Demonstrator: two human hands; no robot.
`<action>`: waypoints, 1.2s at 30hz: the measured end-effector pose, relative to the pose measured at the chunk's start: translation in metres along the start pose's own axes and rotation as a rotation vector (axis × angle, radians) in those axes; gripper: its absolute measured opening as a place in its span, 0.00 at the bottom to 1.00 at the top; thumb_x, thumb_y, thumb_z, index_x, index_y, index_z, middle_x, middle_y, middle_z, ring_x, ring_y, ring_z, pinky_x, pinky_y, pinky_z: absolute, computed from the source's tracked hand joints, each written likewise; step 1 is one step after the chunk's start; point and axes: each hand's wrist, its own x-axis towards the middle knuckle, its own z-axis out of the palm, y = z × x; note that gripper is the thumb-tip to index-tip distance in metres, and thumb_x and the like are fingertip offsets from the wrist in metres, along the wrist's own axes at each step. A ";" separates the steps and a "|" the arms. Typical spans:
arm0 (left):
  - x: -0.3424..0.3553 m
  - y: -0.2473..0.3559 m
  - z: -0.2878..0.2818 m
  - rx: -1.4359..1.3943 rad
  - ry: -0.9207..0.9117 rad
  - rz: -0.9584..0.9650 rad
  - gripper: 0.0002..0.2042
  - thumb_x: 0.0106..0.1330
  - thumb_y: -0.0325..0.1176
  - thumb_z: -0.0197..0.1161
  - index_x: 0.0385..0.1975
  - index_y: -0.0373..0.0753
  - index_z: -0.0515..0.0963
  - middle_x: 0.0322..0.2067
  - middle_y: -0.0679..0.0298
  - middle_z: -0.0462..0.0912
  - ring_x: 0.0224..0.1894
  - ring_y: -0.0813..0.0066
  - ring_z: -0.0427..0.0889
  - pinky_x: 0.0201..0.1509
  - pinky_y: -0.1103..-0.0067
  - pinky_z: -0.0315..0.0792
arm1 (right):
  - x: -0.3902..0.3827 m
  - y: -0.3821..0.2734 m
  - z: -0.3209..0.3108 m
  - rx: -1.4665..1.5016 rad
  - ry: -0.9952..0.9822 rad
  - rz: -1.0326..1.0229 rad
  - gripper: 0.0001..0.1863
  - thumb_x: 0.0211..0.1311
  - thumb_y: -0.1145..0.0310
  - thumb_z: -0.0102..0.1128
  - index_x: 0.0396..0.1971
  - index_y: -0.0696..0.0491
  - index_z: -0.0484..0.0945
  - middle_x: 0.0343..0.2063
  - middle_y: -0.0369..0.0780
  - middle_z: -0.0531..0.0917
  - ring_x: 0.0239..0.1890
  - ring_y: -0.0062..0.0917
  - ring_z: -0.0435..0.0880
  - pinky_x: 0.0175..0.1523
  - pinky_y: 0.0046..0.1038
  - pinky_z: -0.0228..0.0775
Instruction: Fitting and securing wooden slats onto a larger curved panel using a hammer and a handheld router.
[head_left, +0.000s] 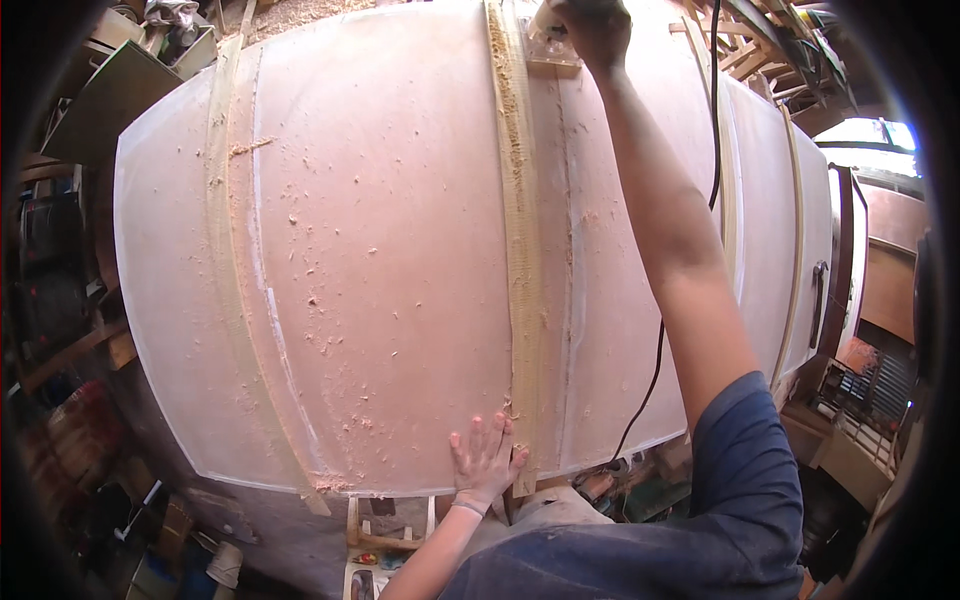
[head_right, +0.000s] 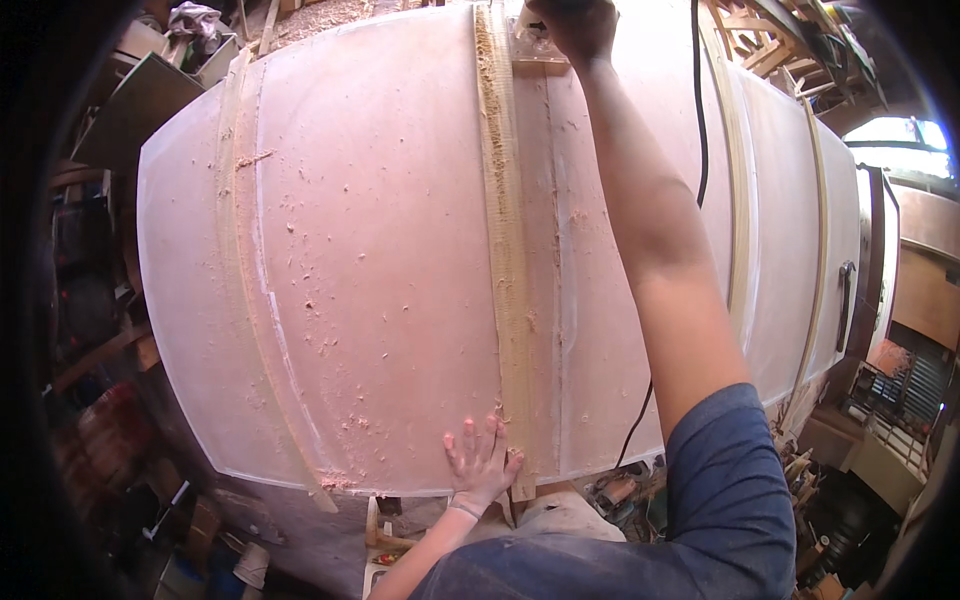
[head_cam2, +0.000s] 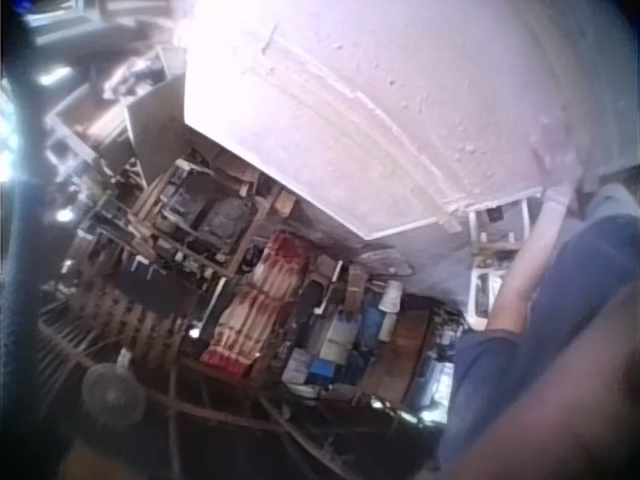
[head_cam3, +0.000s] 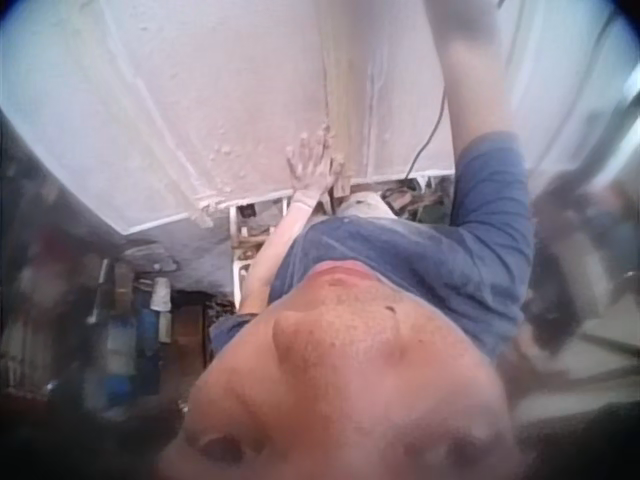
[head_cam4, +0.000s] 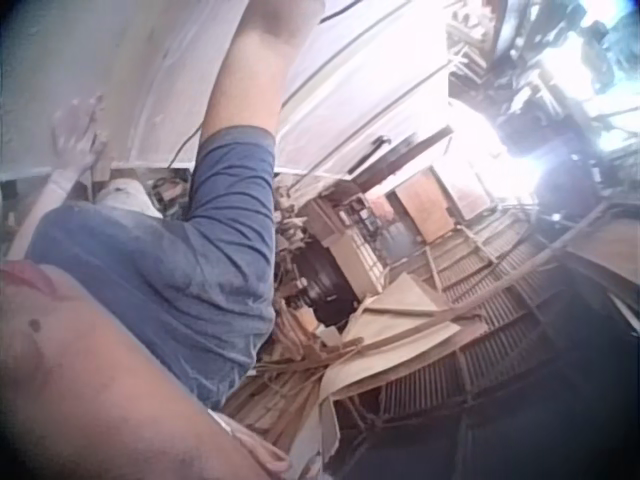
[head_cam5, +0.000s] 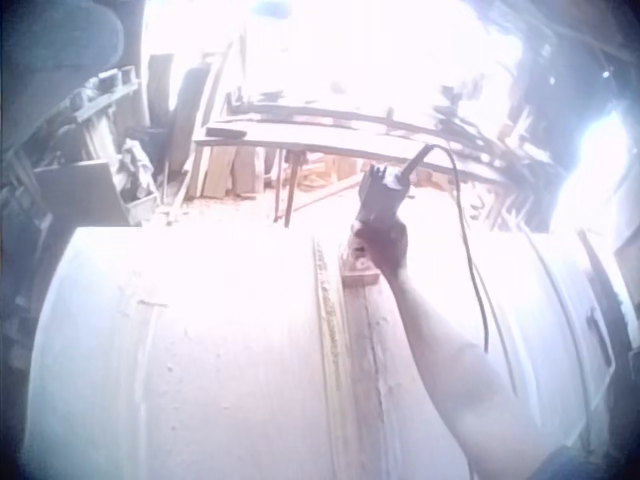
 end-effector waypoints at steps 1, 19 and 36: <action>-0.001 -0.001 0.000 -0.002 0.002 -0.003 0.36 0.69 0.59 0.43 0.73 0.46 0.52 0.75 0.68 0.45 0.77 0.57 0.38 0.73 0.48 0.28 | 0.002 -0.001 0.003 0.004 -0.003 0.003 0.05 0.54 0.72 0.65 0.29 0.56 0.79 0.21 0.35 0.82 0.22 0.18 0.81 0.25 0.23 0.73; -0.005 -0.002 -0.001 -0.001 0.037 0.013 0.34 0.69 0.59 0.46 0.69 0.43 0.61 0.74 0.65 0.48 0.76 0.52 0.39 0.73 0.46 0.29 | 0.063 0.036 0.013 -0.678 0.018 -0.334 0.13 0.53 0.59 0.64 0.27 0.56 0.79 0.23 0.44 0.83 0.25 0.32 0.83 0.29 0.32 0.73; 0.006 0.001 -0.008 -0.062 0.116 0.016 0.32 0.68 0.56 0.48 0.67 0.44 0.65 0.72 0.66 0.56 0.75 0.54 0.46 0.73 0.47 0.35 | -0.059 -0.031 -0.034 -0.593 -0.015 -0.119 0.23 0.44 0.48 0.73 0.33 0.52 0.83 0.25 0.41 0.86 0.31 0.30 0.87 0.40 0.32 0.80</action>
